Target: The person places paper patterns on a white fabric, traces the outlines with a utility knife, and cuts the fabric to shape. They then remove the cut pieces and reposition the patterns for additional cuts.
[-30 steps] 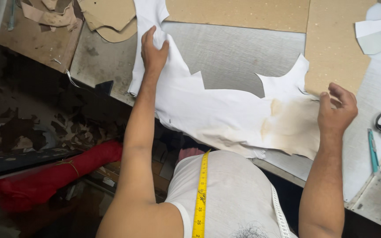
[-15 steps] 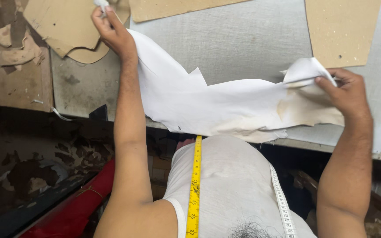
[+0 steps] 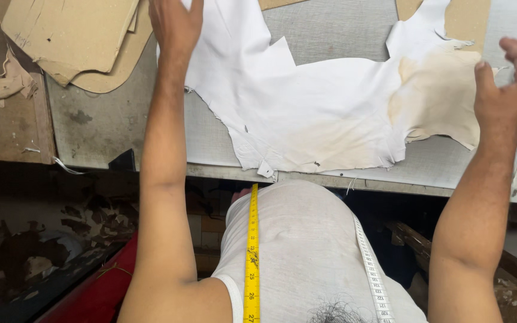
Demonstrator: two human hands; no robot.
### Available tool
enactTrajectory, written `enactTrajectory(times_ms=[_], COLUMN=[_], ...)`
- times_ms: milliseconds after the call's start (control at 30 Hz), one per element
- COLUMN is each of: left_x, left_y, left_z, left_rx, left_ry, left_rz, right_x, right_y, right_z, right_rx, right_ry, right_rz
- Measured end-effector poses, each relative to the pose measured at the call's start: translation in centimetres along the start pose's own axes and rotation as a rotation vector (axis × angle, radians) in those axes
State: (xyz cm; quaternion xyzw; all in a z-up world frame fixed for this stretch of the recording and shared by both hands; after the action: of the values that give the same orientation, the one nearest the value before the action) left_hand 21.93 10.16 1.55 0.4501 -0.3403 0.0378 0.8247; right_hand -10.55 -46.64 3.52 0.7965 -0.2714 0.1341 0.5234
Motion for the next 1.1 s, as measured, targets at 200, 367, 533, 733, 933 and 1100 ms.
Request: enactTrajectory(times_ms=[200,367,533,733,933,1100], left_x=[-14.2,-21.6,-24.5,-28.1,-28.7,-30.7], left_y=[10.1,10.2,4.8,4.0,8.9,11.9], left_z=[3.8,10.5,14.0,15.1,17.3,18.0], left_rx=[-0.051,-0.149,-0.154,-1.776,-2.036,-1.691], left_ry=[0.602,0.94,0.592,1.015,1.497,1.36], left_rz=[-0.177,-0.393,-0.289,0.464,0.427,0.064], right_x=[-12.0,-15.1,-13.4,-11.2,-3.1,3.3], right_y=[2.1,0.5,-1.0,4.5,-0.5,-12.6], right_z=[6.0,5.8,5.2,1.8,-11.2,-26.7], right_rx=[0.113,-0.05,0.163,0.468,0.565,0.496], right_ry=[-0.546,-0.556,-0.559,-0.842,-0.402,0.001], right_rz=[-0.05,-0.049,-0.103,-1.017,-0.898,-0.662])
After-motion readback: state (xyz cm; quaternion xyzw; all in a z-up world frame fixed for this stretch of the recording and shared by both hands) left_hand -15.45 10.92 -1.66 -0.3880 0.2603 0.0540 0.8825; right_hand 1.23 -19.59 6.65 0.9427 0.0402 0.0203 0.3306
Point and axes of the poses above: each hand's wrist, its own x-axis towards the middle knuckle, its own y-axis out of the back of the hand, z = x × y, the point moved 2 cm from there along x, towards the middle knuckle, and after that the axes turned 5 degrees about -y, right-handed, at the moved point
